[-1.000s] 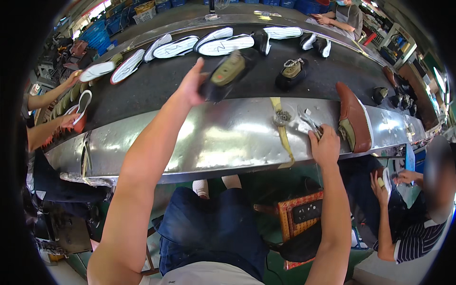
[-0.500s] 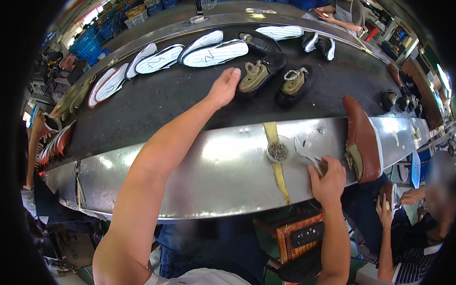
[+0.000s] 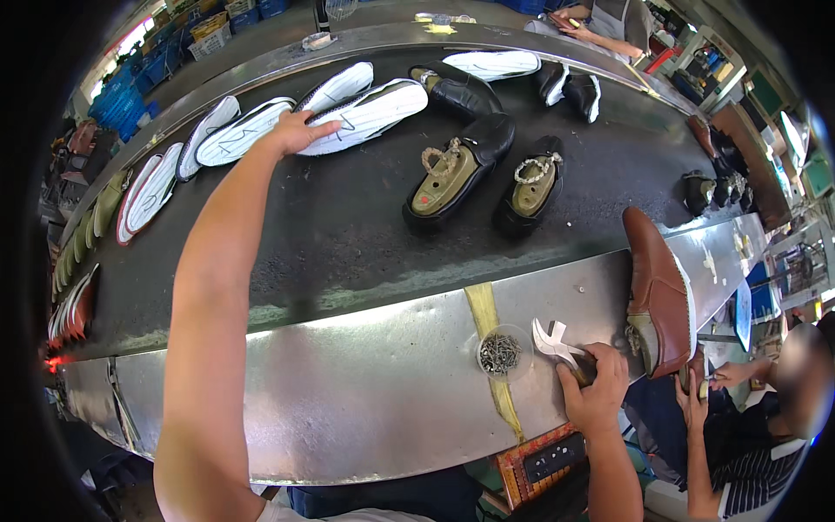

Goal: Manually lasting and shaping shoe uppers over lasts using a hand tool and conveyor belt system.

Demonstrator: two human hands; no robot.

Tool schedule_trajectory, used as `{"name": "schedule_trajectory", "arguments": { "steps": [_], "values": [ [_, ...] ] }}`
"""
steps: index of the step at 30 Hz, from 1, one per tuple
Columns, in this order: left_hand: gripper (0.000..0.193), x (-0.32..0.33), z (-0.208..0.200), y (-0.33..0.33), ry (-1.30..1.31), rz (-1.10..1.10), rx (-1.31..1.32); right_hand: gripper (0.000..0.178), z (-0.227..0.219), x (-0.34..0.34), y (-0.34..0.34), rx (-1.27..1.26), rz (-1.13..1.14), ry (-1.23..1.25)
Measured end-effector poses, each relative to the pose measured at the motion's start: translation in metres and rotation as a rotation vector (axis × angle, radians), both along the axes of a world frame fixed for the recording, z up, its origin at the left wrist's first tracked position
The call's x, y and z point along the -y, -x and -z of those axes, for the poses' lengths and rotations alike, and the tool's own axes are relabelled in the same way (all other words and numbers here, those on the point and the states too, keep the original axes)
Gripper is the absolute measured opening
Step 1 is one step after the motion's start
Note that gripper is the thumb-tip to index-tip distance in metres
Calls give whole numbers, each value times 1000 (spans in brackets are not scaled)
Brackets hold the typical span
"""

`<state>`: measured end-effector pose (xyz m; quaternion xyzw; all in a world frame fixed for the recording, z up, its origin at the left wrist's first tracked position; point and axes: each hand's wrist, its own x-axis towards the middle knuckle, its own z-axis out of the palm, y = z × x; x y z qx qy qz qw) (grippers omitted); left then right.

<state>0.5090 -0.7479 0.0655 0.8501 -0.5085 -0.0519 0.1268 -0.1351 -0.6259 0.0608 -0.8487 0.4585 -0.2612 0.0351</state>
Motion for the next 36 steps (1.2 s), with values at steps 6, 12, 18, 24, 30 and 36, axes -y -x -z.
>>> {"name": "schedule_trajectory", "arguments": {
  "steps": [6,12,18,24,30,36],
  "values": [
    [103,-51,-14,64,-52,2,58,42,2,-2,7,-17,35,-12],
    [88,-213,-67,106,-145,30,42,44,4,-5,11,-11,49,40],
    [73,-433,-120,136,-174,-116,-103,45,5,-5,10,11,20,34],
    [84,-555,-81,183,45,36,159,46,4,-3,17,28,42,9],
    [100,-415,-113,222,-286,290,-121,46,5,-9,13,-4,65,36],
    [86,-401,-87,198,-198,214,-105,45,5,-16,13,-21,104,101]
  ]
}}
